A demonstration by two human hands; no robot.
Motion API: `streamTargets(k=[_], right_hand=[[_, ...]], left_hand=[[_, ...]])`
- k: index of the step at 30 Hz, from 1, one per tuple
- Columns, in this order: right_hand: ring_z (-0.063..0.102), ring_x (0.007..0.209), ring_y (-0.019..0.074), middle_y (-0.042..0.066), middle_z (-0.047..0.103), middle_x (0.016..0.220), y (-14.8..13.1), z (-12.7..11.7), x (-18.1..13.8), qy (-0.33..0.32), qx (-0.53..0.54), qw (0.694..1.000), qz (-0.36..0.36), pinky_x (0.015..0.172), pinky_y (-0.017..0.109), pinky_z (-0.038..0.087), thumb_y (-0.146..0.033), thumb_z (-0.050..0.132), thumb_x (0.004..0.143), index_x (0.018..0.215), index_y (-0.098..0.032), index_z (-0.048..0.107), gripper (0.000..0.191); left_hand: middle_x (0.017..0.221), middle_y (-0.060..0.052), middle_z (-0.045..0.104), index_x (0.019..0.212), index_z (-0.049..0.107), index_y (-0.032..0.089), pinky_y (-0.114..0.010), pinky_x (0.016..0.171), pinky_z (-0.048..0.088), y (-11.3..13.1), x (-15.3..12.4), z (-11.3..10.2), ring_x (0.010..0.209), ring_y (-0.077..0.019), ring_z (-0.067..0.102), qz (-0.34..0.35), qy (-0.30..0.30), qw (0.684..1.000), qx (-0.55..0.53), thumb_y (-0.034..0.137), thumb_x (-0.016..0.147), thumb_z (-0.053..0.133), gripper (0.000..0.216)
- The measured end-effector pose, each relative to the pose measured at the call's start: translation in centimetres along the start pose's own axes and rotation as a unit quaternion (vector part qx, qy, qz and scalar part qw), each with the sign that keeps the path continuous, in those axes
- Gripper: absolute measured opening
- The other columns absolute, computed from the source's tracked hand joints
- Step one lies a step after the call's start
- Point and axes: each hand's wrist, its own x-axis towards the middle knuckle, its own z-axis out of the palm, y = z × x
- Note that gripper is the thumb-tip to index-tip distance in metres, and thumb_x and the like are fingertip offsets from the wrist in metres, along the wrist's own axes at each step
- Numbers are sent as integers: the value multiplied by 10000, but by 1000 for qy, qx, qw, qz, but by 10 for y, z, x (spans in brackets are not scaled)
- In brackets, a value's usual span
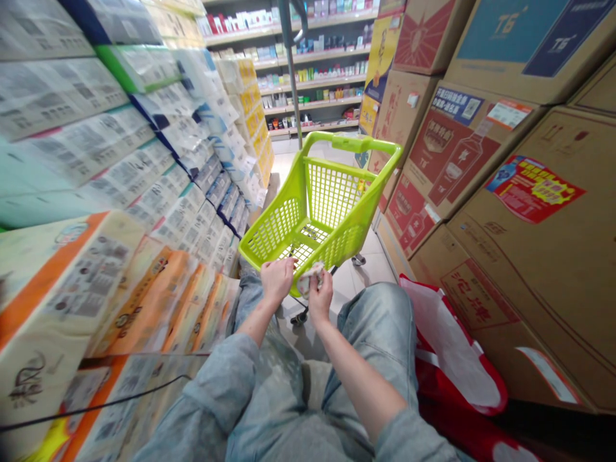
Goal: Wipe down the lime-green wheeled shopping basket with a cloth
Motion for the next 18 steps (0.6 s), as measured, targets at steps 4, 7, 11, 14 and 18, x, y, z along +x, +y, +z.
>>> streamTargets(k=[4,7,11,14,18], right_hand=[[524,1049,203,94,559,1088,-22,2,28,2,-22,997,-79,936,363,398,-401,460,874,1096,-201,489,300],[526,1015,208,95,554,1044,-29,5,42,-11,-62,994,-87,905,364,407,-407,448,877,1031,-200,469,259],[543,942,211,90,580,956,-35,4,78,8,-137,989,-49,868,347,417,-338,444,859,918,-202,447,148],[549,943,217,106,595,974,-42,-3,120,12,-196,980,-24,853,337,420,-293,468,837,903,-196,450,119],[553,975,223,137,596,1044,-48,-18,179,22,-239,970,-28,859,336,421,-293,484,839,939,-174,471,156]], left_hand=[[937,-7,735,983,683,265,-340,844,298,-1,0,5,867,-154,629,-5,14,1000,-1,312,972,227,459],[780,-32,739,867,727,225,-329,843,319,-4,0,11,762,-149,637,-9,14,1000,24,337,978,178,571],[654,-65,716,722,742,175,-321,819,341,-6,-2,14,674,-151,630,10,15,998,64,364,976,154,668],[641,-72,711,696,742,167,-323,804,343,-5,-4,13,652,-152,628,12,13,997,80,354,974,160,671],[639,-85,707,700,744,155,-332,788,340,0,-6,12,636,-157,629,18,4,995,94,342,973,155,675]])
